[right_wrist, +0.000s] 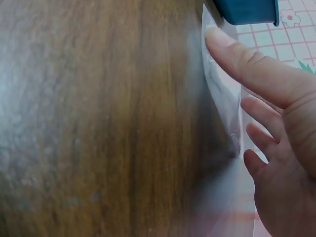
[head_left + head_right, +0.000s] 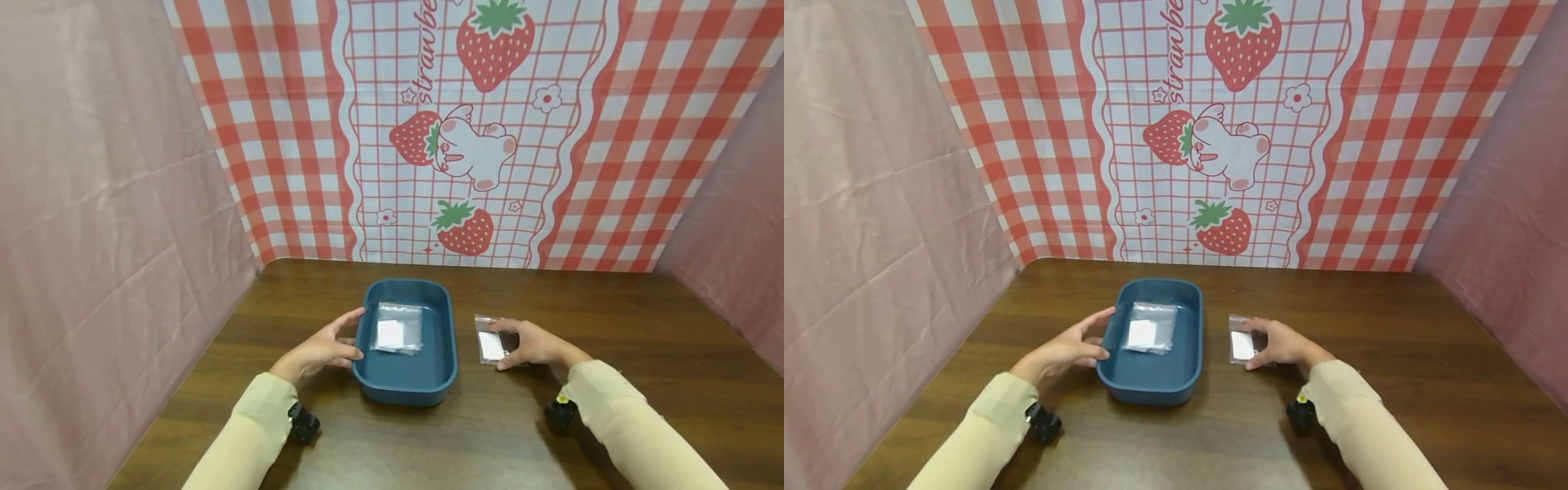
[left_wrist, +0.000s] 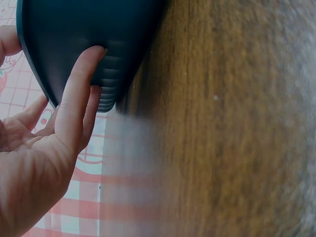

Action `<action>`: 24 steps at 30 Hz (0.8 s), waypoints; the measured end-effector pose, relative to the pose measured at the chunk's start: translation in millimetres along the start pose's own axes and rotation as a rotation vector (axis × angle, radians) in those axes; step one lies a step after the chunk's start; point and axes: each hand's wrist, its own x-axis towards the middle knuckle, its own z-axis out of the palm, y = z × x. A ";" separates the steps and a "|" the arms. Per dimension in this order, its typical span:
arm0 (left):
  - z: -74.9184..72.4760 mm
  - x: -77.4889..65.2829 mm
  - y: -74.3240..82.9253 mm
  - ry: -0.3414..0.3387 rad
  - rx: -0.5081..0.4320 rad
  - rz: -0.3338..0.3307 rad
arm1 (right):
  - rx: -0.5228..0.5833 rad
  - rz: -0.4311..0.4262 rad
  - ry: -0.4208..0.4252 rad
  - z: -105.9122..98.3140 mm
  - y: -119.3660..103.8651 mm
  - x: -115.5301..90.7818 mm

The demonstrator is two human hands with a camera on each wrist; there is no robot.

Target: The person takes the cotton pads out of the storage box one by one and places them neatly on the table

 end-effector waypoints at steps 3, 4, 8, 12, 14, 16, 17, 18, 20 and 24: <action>-0.5 0.6 -0.1 0.001 0.006 0.000 | 0.021 -0.005 0.019 0.0 0.0 -0.2; -0.5 0.6 -0.1 0.004 0.011 -0.001 | 0.039 -0.002 0.027 0.1 -0.5 -0.3; -0.3 0.7 0.7 0.014 0.026 -0.011 | 0.087 0.021 0.075 -0.5 -5.9 -0.2; 0.1 0.1 1.9 0.016 0.020 -0.023 | 0.093 0.023 0.132 -1.3 -12.0 2.0; 0.1 -0.2 2.4 0.013 0.016 -0.024 | 0.111 0.012 0.151 -1.5 -14.7 3.7; 0.0 -0.2 2.5 0.008 0.012 -0.022 | 0.131 0.004 0.162 -1.7 -17.6 5.6; -0.1 -0.3 2.6 0.006 0.013 -0.020 | 0.143 0.004 0.166 -1.9 -19.3 6.7; -0.3 -0.3 2.5 0.005 0.013 -0.019 | 0.149 0.008 0.171 -2.0 -21.0 7.6; -0.7 -0.3 2.4 0.003 0.015 -0.016 | 0.161 0.010 0.182 -2.4 -24.9 10.0; -0.9 0.4 2.1 0.008 0.017 -0.015 | 0.172 0.000 0.207 -4.2 -32.1 15.8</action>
